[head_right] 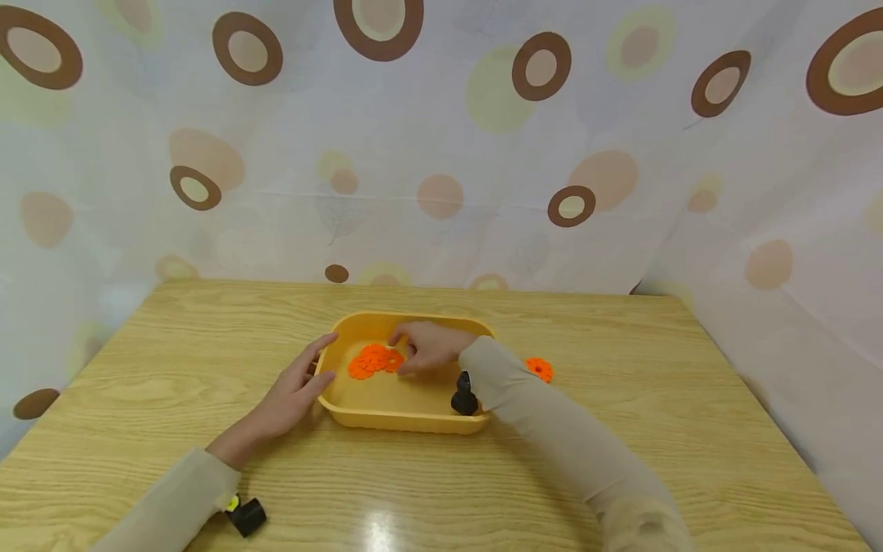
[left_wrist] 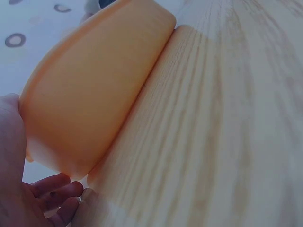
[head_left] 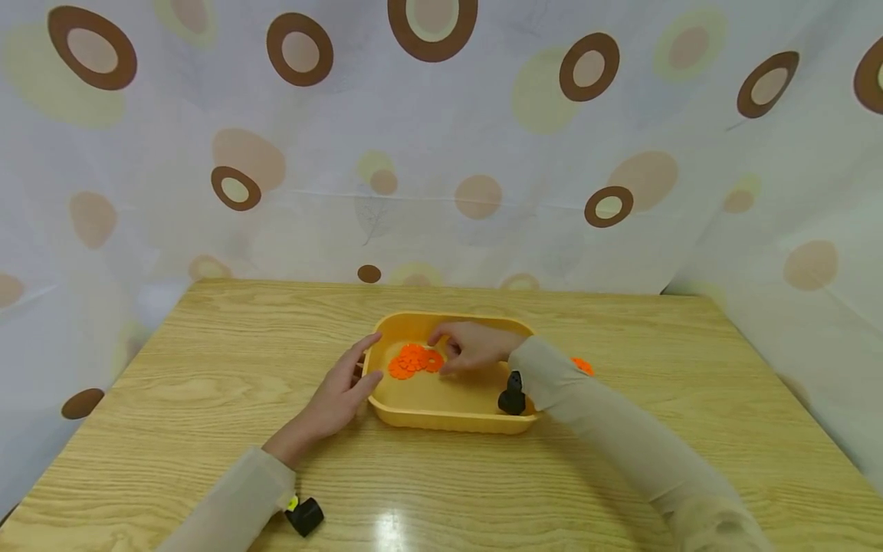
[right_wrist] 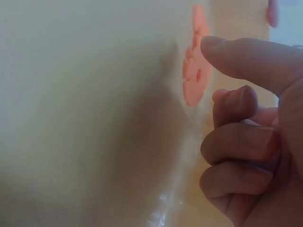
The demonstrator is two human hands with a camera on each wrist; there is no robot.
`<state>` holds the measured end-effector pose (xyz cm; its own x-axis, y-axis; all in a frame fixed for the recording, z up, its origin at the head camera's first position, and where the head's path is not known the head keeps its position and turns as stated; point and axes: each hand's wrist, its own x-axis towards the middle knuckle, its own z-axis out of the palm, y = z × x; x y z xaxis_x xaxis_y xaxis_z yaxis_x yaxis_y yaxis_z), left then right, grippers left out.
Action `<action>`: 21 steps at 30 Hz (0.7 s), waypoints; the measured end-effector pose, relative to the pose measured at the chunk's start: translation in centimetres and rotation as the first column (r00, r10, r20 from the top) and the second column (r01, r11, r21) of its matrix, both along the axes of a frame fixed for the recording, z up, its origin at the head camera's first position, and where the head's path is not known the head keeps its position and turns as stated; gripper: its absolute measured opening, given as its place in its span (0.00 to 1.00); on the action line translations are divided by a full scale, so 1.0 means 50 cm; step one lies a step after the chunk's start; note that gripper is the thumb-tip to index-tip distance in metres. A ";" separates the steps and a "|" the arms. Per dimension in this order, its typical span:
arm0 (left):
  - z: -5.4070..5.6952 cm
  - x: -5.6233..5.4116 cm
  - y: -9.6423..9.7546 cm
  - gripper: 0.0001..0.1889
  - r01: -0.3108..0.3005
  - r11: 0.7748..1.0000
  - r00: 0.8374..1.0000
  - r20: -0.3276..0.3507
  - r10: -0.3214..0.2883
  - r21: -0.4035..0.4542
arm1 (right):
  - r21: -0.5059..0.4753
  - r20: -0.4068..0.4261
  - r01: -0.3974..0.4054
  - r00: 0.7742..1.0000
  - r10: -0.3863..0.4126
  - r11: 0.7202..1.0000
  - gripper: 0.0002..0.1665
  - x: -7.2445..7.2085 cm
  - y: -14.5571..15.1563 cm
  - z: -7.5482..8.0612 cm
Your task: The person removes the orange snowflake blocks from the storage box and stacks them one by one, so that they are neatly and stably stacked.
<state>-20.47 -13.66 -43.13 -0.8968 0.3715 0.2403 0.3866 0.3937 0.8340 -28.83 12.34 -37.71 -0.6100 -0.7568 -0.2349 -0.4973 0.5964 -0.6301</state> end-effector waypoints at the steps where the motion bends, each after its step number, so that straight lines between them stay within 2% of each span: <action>1: 0.000 0.000 0.000 0.29 0.000 1.000 1.000 0.001 0.000 0.001 | 0.011 -0.011 -0.003 1.000 0.003 1.000 0.28 0.001 -0.003 0.000; 10: -0.003 -0.003 0.005 0.29 0.009 1.000 1.000 0.003 -0.009 0.004 | 0.056 -0.082 0.003 0.997 0.002 0.998 0.25 -0.004 -0.017 -0.032; 15: -0.002 -0.005 0.003 0.29 -0.014 1.000 1.000 0.008 0.014 -0.001 | 0.043 -0.094 0.014 0.996 -0.010 0.999 0.25 -0.006 -0.024 -0.036; 21: -0.003 -0.004 -0.002 0.29 -0.009 1.000 1.000 0.015 0.009 -0.002 | 0.059 -0.107 0.015 0.994 -0.008 0.998 0.24 -0.008 -0.030 -0.036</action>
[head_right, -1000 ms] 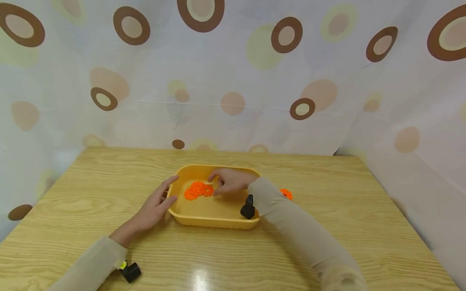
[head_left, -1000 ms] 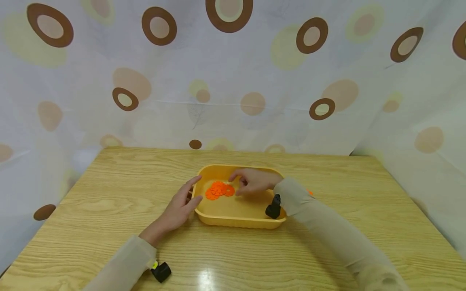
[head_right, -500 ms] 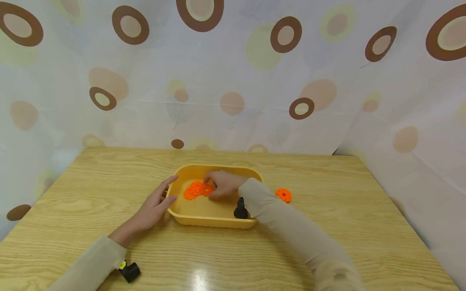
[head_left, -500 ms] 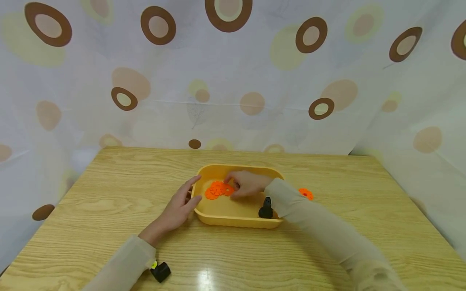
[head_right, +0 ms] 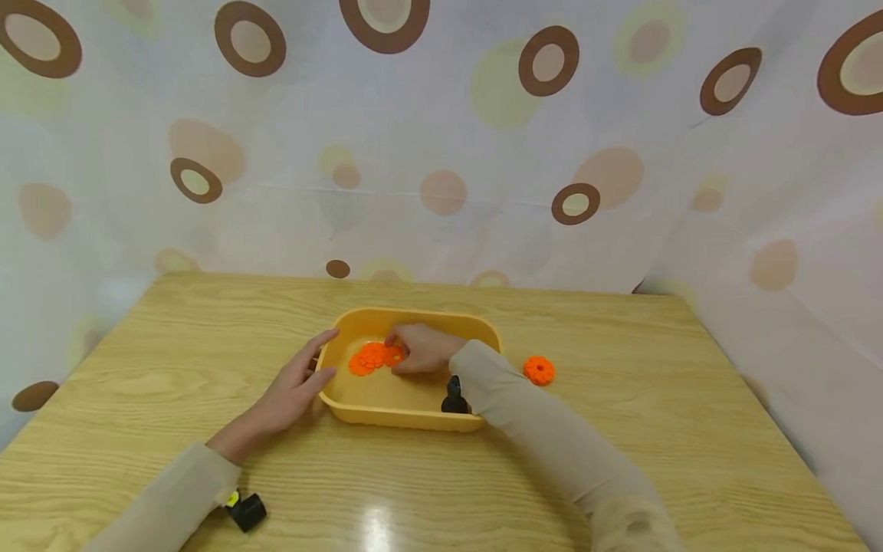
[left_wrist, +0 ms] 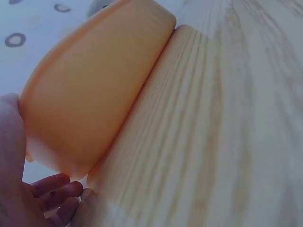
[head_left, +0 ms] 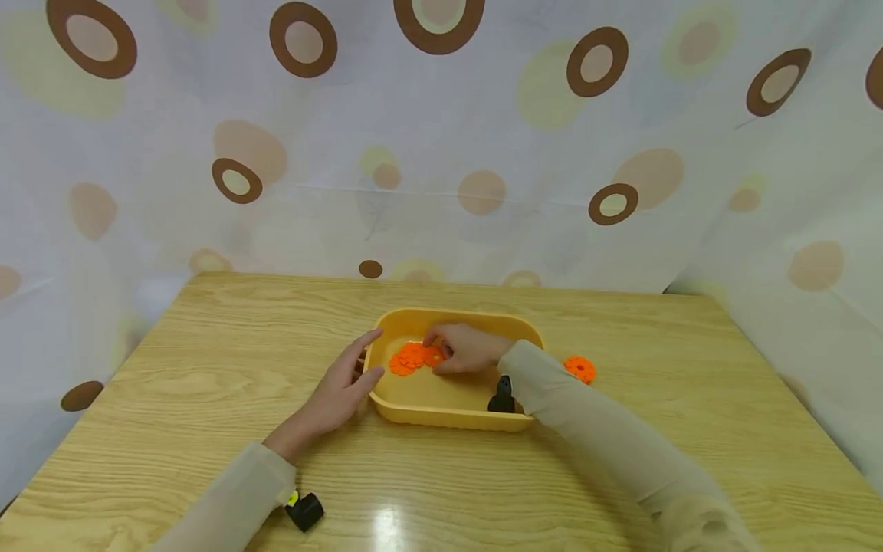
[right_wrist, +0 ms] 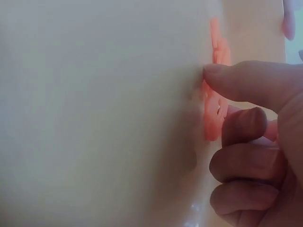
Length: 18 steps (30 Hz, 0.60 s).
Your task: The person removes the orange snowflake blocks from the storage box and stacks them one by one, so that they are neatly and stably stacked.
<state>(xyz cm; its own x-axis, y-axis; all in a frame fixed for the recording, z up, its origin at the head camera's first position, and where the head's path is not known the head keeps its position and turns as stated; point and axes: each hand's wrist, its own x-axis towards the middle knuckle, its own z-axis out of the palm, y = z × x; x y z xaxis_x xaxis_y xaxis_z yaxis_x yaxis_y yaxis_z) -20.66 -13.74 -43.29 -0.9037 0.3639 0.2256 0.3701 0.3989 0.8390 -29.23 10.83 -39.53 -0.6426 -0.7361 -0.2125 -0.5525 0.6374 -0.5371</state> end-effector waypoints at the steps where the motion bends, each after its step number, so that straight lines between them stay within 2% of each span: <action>1: 0.000 0.000 0.000 0.29 -0.001 1.000 1.000 0.001 0.001 -0.001 | 0.000 -0.012 -0.003 1.000 0.003 1.000 0.23 0.001 0.001 0.000; 7: 0.002 0.003 0.001 0.29 -0.007 1.000 1.000 0.000 0.007 -0.003 | 0.001 -0.087 -0.020 0.996 0.020 1.000 0.22 0.003 0.000 0.002; 14: 0.004 0.004 0.000 0.29 -0.003 1.000 1.000 -0.004 0.003 0.000 | 0.006 -0.125 -0.036 0.992 0.036 0.999 0.20 -0.003 0.003 -0.007; 18: 0.004 0.003 0.001 0.29 0.001 1.000 1.000 -0.011 -0.001 0.003 | -0.018 -0.131 -0.037 0.991 0.035 0.999 0.14 -0.003 0.007 -0.004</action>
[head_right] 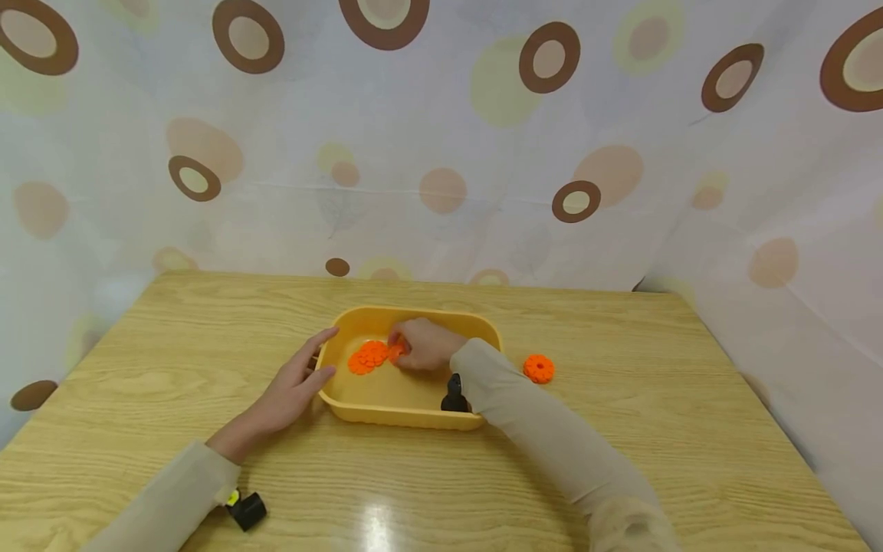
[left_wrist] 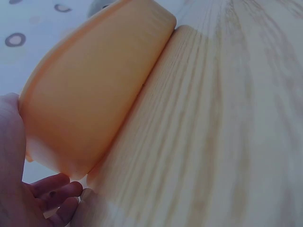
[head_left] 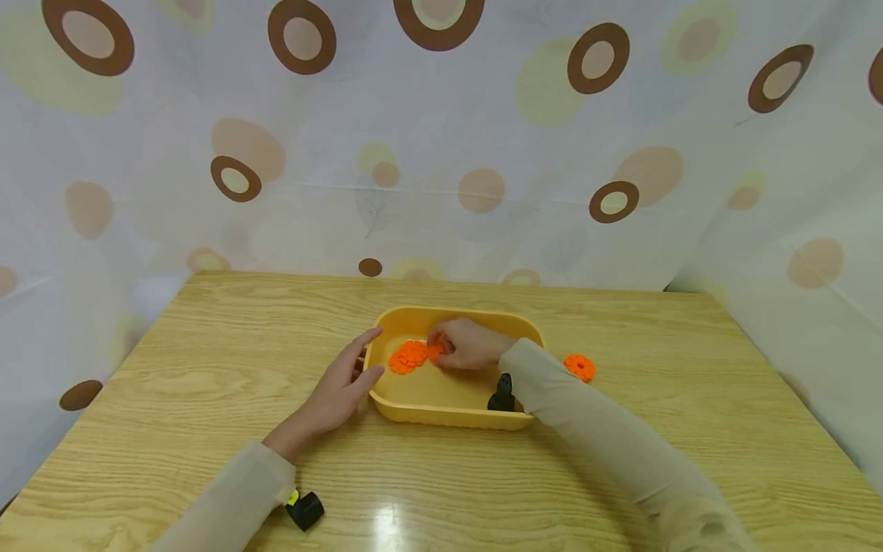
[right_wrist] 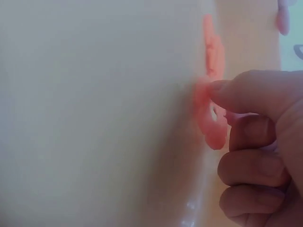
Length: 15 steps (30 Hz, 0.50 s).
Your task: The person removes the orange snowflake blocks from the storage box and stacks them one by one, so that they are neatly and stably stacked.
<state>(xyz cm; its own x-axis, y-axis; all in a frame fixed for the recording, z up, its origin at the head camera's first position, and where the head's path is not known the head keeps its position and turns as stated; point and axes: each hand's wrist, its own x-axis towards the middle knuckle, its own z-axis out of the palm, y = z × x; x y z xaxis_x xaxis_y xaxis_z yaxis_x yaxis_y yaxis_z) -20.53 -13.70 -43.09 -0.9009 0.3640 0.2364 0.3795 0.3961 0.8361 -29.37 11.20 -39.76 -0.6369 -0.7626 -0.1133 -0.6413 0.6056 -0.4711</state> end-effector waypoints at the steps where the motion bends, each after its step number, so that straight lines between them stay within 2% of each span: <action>1: 0.000 0.000 0.000 0.29 0.000 1.000 1.000 -0.001 0.000 -0.001 | -0.008 0.004 0.003 1.000 -0.003 1.000 0.12 0.001 0.001 0.003; 5: 0.003 0.001 -0.001 0.29 0.004 1.000 1.000 -0.001 -0.004 0.005 | -0.033 0.019 0.021 1.000 -0.020 0.999 0.07 0.003 0.004 0.012; 15: -0.001 -0.001 -0.001 0.29 0.014 1.000 1.000 -0.021 -0.014 0.012 | -0.065 0.053 0.061 0.997 -0.057 0.996 0.05 -0.006 0.013 0.016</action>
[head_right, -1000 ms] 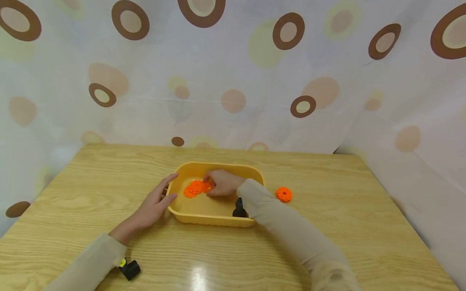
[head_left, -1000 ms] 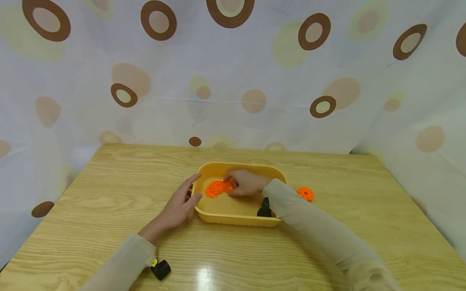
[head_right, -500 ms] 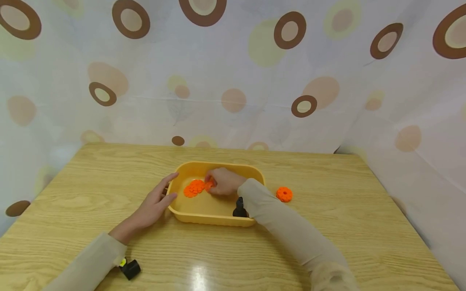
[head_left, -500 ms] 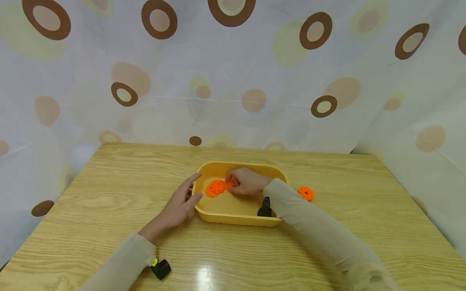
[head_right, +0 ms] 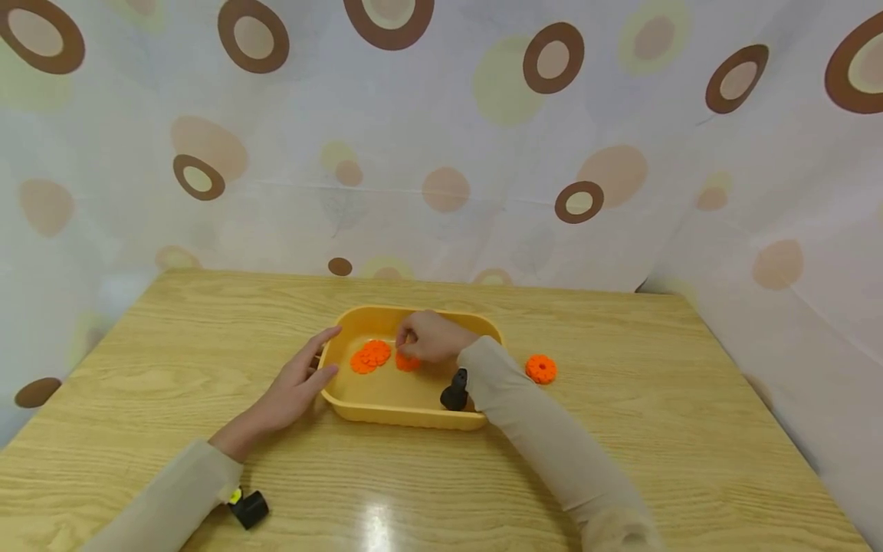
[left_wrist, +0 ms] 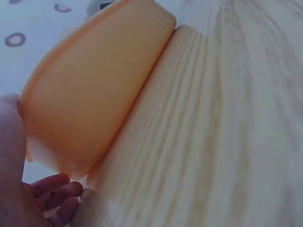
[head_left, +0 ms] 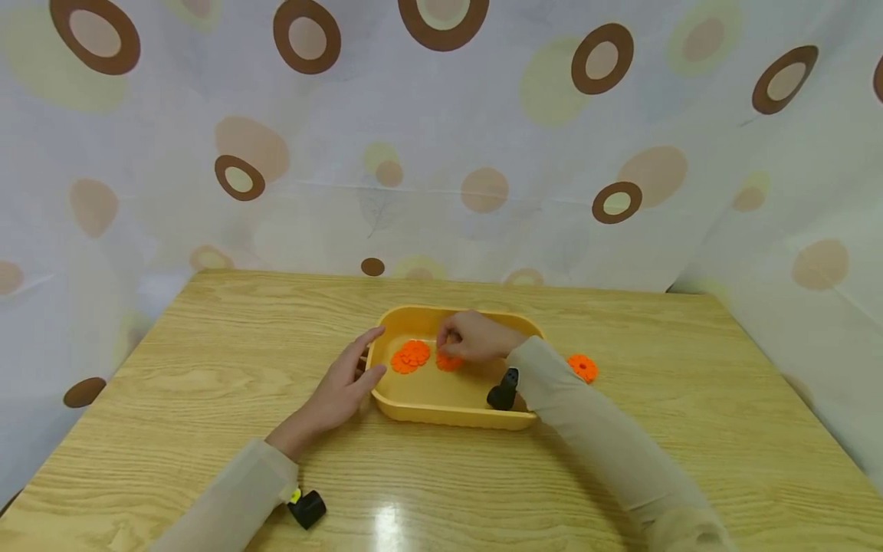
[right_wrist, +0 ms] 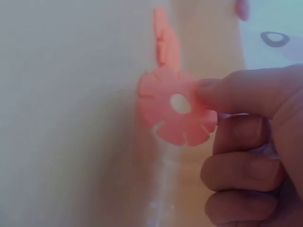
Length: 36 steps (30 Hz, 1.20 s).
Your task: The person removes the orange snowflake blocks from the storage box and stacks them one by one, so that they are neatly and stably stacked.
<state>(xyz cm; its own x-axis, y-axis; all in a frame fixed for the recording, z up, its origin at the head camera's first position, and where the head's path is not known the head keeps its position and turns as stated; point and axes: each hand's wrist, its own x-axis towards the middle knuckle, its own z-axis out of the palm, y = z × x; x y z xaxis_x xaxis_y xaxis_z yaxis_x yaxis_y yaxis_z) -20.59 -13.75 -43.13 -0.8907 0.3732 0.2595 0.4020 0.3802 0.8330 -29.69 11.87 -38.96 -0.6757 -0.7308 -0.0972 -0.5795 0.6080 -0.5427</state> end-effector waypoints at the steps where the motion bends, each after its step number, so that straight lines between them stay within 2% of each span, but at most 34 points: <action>1: 0.000 0.000 0.001 0.29 -0.001 1.000 1.000 0.001 0.001 -0.001 | -0.005 0.004 0.002 1.000 -0.002 1.000 0.05 0.000 0.001 0.001; 8: 0.003 0.001 0.005 0.29 0.002 1.000 1.000 0.009 -0.002 0.011 | -0.008 0.021 -0.019 1.000 0.019 1.000 0.07 0.009 0.005 0.021; 16: -0.005 0.000 0.004 0.29 -0.005 1.000 1.000 0.012 0.004 0.007 | 0.010 -0.008 -0.040 0.999 0.040 0.999 0.11 0.014 0.017 0.034; 24: -0.006 -0.001 0.002 0.29 -0.010 1.000 1.000 0.017 0.010 0.001 | 0.012 0.087 0.086 0.992 -0.087 0.996 0.16 0.022 0.044 0.067; 31: -0.004 -0.002 0.001 0.29 -0.008 1.000 1.000 0.025 0.008 0.005 | -0.055 0.123 0.103 0.988 -0.095 0.993 0.17 0.030 0.077 0.083; 36: -0.004 -0.001 0.002 0.29 -0.007 1.000 0.999 0.035 0.007 0.005 | -0.065 0.128 0.126 0.985 -0.117 0.990 0.17 0.034 0.106 0.087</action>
<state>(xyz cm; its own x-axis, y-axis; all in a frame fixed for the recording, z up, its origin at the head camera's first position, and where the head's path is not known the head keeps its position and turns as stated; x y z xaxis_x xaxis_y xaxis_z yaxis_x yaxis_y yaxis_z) -20.64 -13.64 -43.33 -0.9018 0.3658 0.2301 0.3700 0.3784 0.8485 -28.00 17.16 -34.62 -0.7462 -0.6519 -0.1349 -0.4296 0.6263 -0.6505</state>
